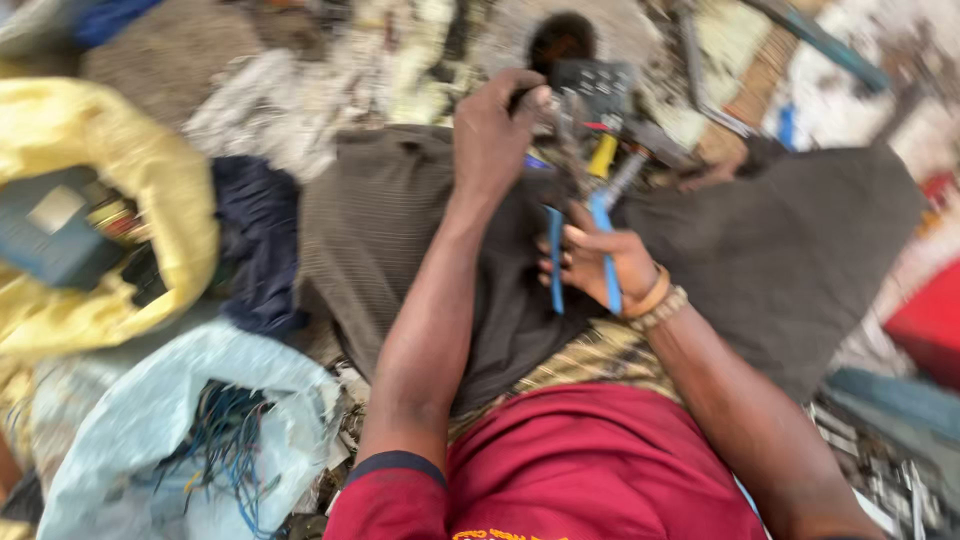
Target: The person is repairing a small electronic component, likely a switch or relay, using a screwdriver and a hammer. They are seated on the ground in a cluttered workspace, manipulating the component and using tools to adjust or fix it.
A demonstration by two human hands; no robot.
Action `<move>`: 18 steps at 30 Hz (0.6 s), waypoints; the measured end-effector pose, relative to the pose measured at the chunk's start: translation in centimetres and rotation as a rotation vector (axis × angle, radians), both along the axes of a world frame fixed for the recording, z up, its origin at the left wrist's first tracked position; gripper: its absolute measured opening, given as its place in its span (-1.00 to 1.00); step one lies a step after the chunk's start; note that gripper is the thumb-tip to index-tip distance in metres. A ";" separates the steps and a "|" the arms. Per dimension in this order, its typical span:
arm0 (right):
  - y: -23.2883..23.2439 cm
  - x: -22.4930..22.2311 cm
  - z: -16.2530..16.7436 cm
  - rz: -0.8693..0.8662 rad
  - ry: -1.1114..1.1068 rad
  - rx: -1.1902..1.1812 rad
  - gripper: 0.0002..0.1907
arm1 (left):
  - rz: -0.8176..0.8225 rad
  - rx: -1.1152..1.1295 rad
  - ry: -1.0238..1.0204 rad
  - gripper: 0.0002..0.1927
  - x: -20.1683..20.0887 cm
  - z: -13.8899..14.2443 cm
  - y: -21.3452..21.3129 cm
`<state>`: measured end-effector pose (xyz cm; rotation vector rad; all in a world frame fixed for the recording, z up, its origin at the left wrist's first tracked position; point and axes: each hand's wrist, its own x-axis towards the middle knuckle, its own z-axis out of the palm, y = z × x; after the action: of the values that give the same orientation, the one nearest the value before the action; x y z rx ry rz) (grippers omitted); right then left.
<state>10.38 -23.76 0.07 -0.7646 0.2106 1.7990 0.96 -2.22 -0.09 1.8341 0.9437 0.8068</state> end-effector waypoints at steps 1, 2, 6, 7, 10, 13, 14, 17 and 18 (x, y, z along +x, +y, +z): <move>0.1 0.2 0.7 0.022 -0.013 0.048 -0.38 | 0.024 0.062 -0.023 -0.83 -0.7 0.4 0.5; 0.1 0.3 1.5 0.041 -0.021 0.092 -0.32 | 0.045 0.120 -0.042 -0.85 -1.6 1.0 1.2; 0.7 -0.1 3.8 0.078 -0.061 0.174 -0.20 | 0.528 0.583 0.233 -0.79 -9.5 4.0 11.3; 0.9 -0.2 4.1 0.071 -0.054 0.185 -0.20 | 0.714 0.396 0.179 -0.81 -12.4 4.4 14.9; 1.3 0.1 5.1 0.028 -0.055 0.184 -0.20 | 0.926 0.917 0.208 -0.54 -20.2 4.4 22.9; 1.5 1.9 6.1 -0.120 -0.131 0.216 -0.26 | 0.731 0.494 -0.241 -0.71 -22.4 3.8 24.7; 1.7 3.0 6.5 -0.191 -0.148 0.238 -0.31 | 0.619 0.440 -0.337 -0.77 -21.5 3.8 24.0; 2.3 7.9 7.4 -0.286 -0.279 0.366 -0.32 | 0.311 0.383 -0.140 -0.68 -12.9 2.5 18.0; 2.7 10.3 7.4 -0.319 -0.346 0.269 -0.36 | 0.114 0.151 -0.262 -0.58 -9.4 2.0 15.9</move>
<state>20.65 -21.05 7.51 -0.7853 -0.1306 1.3360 -8.43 13.66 1.87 1.7587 0.8418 1.1862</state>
